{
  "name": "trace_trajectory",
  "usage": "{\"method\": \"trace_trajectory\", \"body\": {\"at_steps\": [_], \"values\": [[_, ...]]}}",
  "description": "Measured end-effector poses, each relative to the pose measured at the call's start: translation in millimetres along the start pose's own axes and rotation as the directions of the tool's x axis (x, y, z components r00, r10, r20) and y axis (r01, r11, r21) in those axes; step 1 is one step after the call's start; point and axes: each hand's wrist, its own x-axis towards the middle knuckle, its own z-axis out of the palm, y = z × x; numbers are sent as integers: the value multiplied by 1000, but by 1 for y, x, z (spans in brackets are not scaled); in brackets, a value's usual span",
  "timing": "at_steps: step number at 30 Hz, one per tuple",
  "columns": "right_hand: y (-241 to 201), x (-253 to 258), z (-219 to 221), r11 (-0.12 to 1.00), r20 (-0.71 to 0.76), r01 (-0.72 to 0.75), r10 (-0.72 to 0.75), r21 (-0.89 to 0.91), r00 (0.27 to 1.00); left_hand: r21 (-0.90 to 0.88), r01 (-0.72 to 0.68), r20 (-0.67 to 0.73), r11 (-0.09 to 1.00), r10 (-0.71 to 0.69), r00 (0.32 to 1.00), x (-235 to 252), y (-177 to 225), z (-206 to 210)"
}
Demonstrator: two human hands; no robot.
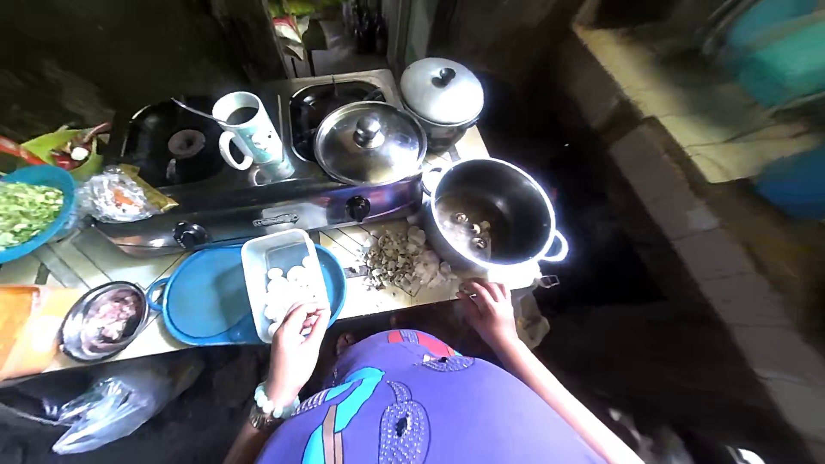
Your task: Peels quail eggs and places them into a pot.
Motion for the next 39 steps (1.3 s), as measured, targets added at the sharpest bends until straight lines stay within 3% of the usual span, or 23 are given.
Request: {"method": "trace_trajectory", "body": {"at_steps": [1, 4, 7, 10, 11, 14, 17, 20, 24, 27, 28, 30, 34, 36, 37, 39], "values": [[-1, -1, 1, 1000, -5, 0, 0, 8, 1000, -14, 4, 1, 1000, -4, 1000, -1, -1, -1], [-1, -2, 0, 981, 210, -192, 191, -13, 959, -57, 35, 9, 998, -35, 999, 1, -5, 0], [-3, 4, 0, 998, 50, -54, 55, -25, 997, -56, 3, 21, 998, -2, 1000, 4, 0, 3], [-7, 2, -2, 985, 245, -166, 173, -49, 954, -59, 9, 40, 998, -7, 999, 3, -3, 2], [-7, 2, -3, 985, 242, -163, 174, -62, 955, -59, 6, 42, 998, -3, 999, 3, -4, 4], [-3, 3, -1, 999, 80, 5, -1, -52, 997, -54, -18, 59, 998, 21, 998, 2, -1, 5], [-1, -5, 2, 996, 216, -89, 94, -30, 972, -50, 13, 72, 999, -10, 997, -2, -2, 5], [-6, 1, -1, 995, 67, -64, 60, 72, 996, -65, 1, 84, 998, 4, 996, -4, 2, 10], [-11, 0, -2, 975, 308, -220, 199, 35, 930, -58, 45, 136, 997, -37, 990, -10, 3, 11], [-16, 5, -2, 994, 137, -71, 59, 84, 989, -59, 22, 135, 998, -14, 991, -13, 5, 14], [-16, 4, -1, 996, 159, -65, 53, 67, 986, -62, 27, 137, 998, -19, 990, -15, 5, 13], [-16, 6, -1, 984, 342, -181, 171, -3, 924, -47, 36, 146, 998, -28, 989, -15, 4, 12], [-20, 10, 0, 999, 146, -1, -5, 40, 989, -25, -17, 154, 1000, 20, 988, -14, 8, 16], [-25, 11, -1, 987, 384, -159, 157, -28, 910, -13, -7, 167, 1000, 9, 986, -15, 8, 16], [-26, 12, -1, 979, 426, -197, 197, -43, 883, -3, -12, 170, 1000, 12, 985, -14, 7, 18], [-28, 14, 1, 996, 264, -80, 67, 40, 962, 10, -59, 168, 998, 57, 984, -11, 10, 22]]}}
